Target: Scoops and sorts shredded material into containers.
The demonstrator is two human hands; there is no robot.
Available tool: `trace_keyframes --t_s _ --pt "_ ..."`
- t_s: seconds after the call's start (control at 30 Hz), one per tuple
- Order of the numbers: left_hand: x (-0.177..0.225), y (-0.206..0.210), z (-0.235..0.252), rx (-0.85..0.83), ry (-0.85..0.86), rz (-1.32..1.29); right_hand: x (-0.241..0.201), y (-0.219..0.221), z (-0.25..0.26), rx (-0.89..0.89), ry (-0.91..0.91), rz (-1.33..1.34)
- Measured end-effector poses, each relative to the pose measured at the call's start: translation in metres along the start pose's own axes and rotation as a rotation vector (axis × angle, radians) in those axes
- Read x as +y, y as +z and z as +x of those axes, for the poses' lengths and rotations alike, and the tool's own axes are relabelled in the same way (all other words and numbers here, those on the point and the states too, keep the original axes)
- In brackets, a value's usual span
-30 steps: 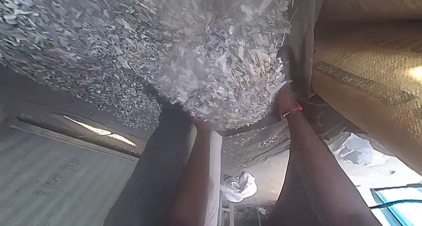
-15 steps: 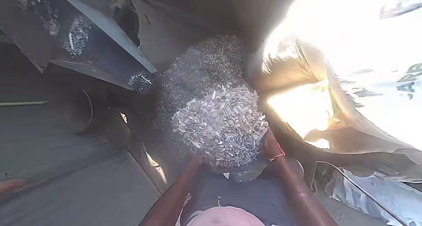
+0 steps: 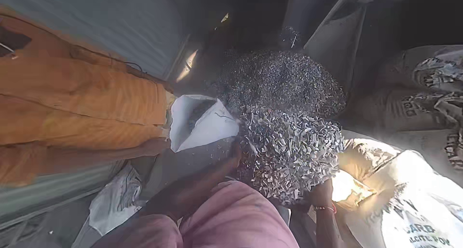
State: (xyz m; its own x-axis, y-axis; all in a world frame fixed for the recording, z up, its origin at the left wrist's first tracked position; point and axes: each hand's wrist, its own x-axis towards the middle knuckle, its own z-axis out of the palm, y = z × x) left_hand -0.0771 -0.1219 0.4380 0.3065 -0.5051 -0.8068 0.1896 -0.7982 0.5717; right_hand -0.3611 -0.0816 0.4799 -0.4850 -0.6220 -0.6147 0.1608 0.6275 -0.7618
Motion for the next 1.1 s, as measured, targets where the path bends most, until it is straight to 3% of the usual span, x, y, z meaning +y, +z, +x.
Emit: trace_keyframes --t_s 0.13,0.3,0.57,0.67,0.77,0.87,1.1 --pt "-0.001 -0.054 -0.023 0.123 -0.056 -0.118 -0.001 0.042 0.022 -0.184 0.009 -0.146" --pt "-0.016 -0.09 -0.034 0.326 -0.028 -0.365 -0.029 0.127 0.051 -0.413 -0.037 -0.303" --pt "-0.047 -0.109 -0.066 0.706 -0.13 -0.682 -0.053 0.214 0.028 -0.686 -0.149 -0.81" --pt "-0.075 -0.102 -0.063 0.747 -0.131 -0.85 -0.054 0.24 0.033 -0.808 -0.126 -0.83" --pt "-0.073 -0.091 -0.069 0.829 -0.129 -0.929 -0.064 0.254 0.034 -0.892 -0.147 -0.893" --pt "-0.071 -0.083 -0.065 0.888 -0.18 -0.974 -0.068 0.262 0.041 -0.892 -0.141 -0.957" --pt "-0.047 -0.073 -0.067 0.791 -0.278 -0.933 -0.062 0.282 0.063 -0.801 0.014 -0.904"
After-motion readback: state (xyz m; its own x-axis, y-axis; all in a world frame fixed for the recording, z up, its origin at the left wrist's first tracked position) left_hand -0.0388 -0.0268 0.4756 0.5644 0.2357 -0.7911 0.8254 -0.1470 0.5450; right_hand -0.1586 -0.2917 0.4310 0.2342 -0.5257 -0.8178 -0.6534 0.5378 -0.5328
